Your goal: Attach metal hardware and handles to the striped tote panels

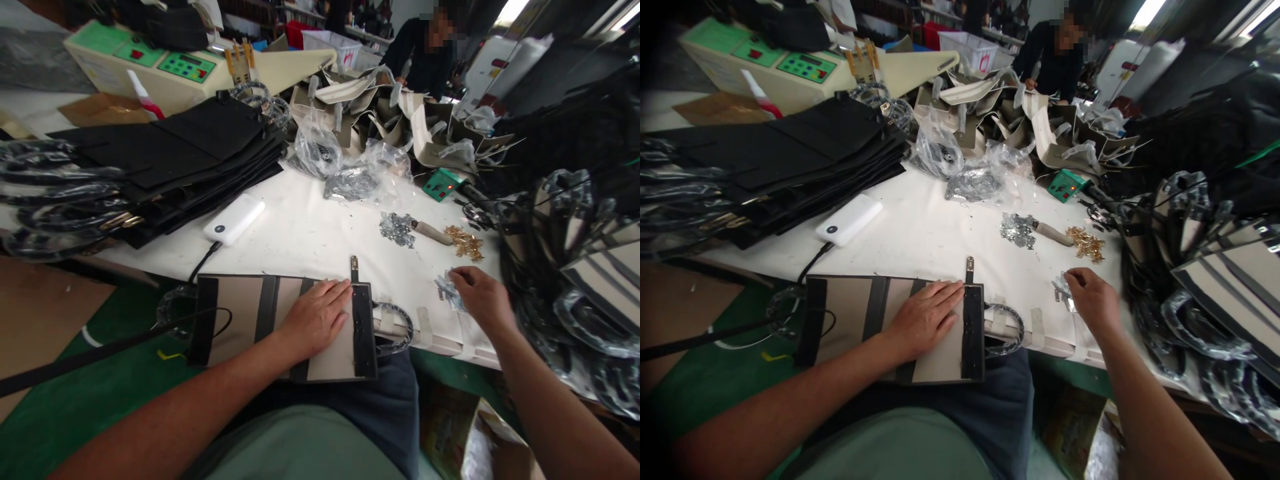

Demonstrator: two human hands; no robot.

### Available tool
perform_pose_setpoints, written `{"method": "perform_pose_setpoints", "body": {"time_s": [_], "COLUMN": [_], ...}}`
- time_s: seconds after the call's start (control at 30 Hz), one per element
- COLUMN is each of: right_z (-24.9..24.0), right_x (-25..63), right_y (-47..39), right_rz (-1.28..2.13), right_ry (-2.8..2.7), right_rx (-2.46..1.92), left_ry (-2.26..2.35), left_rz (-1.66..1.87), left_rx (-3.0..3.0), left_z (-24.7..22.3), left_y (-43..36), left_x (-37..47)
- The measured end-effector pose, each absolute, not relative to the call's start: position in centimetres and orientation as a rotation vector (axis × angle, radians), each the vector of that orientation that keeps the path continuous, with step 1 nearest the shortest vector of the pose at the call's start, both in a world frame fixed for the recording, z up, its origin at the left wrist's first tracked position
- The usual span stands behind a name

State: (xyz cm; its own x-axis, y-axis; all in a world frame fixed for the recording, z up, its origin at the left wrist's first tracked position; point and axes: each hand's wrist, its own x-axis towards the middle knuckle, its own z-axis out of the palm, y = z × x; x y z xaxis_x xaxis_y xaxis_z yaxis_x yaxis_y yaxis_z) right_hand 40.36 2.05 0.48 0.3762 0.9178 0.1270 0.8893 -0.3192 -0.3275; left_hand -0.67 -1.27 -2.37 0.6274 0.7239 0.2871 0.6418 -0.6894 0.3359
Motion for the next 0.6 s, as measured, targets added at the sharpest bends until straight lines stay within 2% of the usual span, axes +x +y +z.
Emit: {"method": "perform_pose_setpoints", "body": {"time_s": [0.17,0.3,0.47,0.6], "right_z": [1.4,2.9,4.0,3.6], "right_x": [37.3,31.8,24.1,22.0], "right_y": [2.0,1.3,0.6,1.4], "right_rz": [0.289,0.736,1.192,1.19], "right_ry": [-1.518,-1.452,-1.673,-1.952], "right_rx": [-2.204,-1.902,-1.64,-1.502], "left_ry": [1.129,1.124,1.135,1.137], "left_rz": [0.613,0.613,0.605,0.616], "left_rx": [2.646,2.635,2.623,2.612], "left_z": [-2.3,-2.4,-2.3,-2.2], "left_y": [-1.3,-1.4,-1.4,-1.4], "left_x": [-0.7,-0.6,-0.6,-0.6]}}
